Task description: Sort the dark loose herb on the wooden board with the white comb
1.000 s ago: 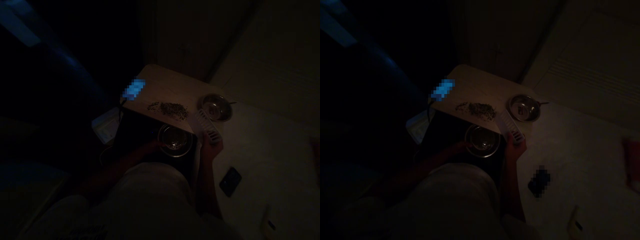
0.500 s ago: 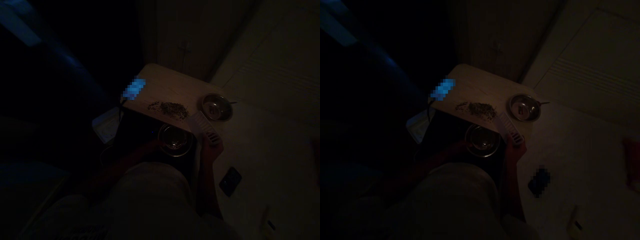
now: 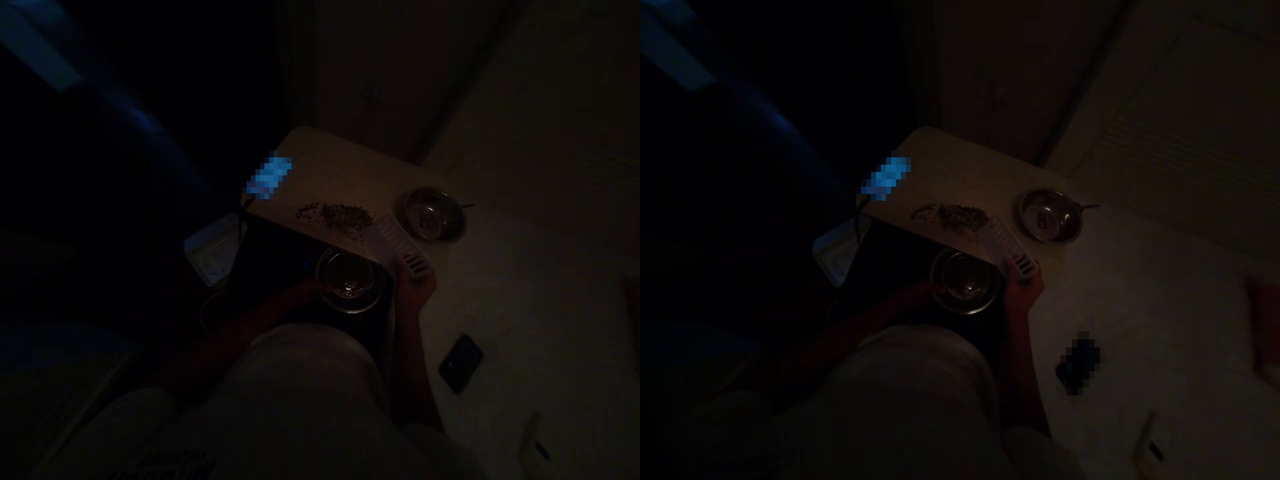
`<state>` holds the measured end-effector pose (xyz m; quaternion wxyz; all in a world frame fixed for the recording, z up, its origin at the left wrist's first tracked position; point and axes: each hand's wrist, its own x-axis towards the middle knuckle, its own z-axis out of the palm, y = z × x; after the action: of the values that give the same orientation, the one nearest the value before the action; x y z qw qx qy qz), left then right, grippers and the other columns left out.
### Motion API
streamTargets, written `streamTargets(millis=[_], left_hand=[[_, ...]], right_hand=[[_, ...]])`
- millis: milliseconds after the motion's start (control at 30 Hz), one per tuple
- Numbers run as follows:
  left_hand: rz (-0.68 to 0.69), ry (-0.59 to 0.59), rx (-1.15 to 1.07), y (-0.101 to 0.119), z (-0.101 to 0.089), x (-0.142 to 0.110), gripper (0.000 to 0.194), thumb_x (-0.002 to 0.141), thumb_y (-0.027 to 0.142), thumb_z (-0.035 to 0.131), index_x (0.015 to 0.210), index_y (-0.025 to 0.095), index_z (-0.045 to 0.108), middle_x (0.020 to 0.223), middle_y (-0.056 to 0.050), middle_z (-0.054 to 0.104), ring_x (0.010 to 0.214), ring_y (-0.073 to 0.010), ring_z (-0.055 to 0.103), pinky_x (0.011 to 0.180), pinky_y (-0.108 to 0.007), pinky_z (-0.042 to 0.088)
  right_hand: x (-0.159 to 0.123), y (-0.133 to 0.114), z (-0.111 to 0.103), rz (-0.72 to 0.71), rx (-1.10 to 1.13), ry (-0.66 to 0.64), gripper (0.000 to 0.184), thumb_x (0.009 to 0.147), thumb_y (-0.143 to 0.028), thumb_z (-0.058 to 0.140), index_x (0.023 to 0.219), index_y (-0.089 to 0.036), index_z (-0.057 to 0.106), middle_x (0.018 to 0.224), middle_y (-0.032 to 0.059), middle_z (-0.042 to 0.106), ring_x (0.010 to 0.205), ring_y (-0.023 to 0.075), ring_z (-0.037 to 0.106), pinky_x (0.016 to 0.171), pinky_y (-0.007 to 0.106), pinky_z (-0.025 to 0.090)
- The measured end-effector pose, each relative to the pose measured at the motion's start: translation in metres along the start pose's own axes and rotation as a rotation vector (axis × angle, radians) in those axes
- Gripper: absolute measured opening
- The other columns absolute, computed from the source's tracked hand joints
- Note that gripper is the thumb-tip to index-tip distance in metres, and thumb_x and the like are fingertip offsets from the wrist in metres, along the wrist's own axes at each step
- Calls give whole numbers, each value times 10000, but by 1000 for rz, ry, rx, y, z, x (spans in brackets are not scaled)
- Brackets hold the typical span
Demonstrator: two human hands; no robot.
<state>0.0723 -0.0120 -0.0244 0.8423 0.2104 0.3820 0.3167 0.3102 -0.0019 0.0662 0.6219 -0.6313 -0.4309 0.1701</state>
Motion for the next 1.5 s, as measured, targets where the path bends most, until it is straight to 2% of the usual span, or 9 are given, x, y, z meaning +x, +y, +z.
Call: streamTargets(millis=[300,500,833,1033,1267,1500], left_hand=[[26,-49,10,1,2,-3,572,571,133,817,1124,150,673,1067,-112,751,1208,-344,588,1053,-476,432],[-16,29,26,1,0,-1,571,530,130,842,1077,162,680,1064,-97,753,1195,-353,596,1037,-500,445],[-25,-31,-13,4,6,-5,508,562,133,816,1055,137,694,1067,-113,750,1142,-334,634,1027,-460,459],[-33,-19,-23,4,5,-2,513,534,110,814,1034,138,698,1037,-108,758,1115,-339,648,996,-462,483],[1,-13,-7,1,1,-2,580,558,122,814,1121,144,673,1130,-123,730,1184,-347,606,1031,-480,451],[-9,-32,10,1,-2,0,571,576,133,820,1125,137,663,1092,-123,742,1176,-348,611,1034,-499,445]], right_hand=[[-1,2,-1,33,76,-17,267,711,-341,747,836,-128,646,790,31,657,712,142,607,720,311,523],[-5,6,-9,71,74,37,270,676,-323,772,815,-129,645,777,27,655,703,147,607,709,318,521],[-11,9,-15,100,116,27,274,686,-335,761,825,-132,641,786,28,655,717,152,620,716,330,538],[-11,4,-16,92,63,24,270,676,-337,768,793,-129,641,758,31,655,695,153,612,708,331,534],[-8,7,-16,98,59,34,286,680,-355,764,808,-130,642,779,33,654,718,159,617,712,332,534],[-10,12,-15,114,85,26,294,670,-353,771,814,-125,652,794,40,667,715,161,622,705,338,537]])
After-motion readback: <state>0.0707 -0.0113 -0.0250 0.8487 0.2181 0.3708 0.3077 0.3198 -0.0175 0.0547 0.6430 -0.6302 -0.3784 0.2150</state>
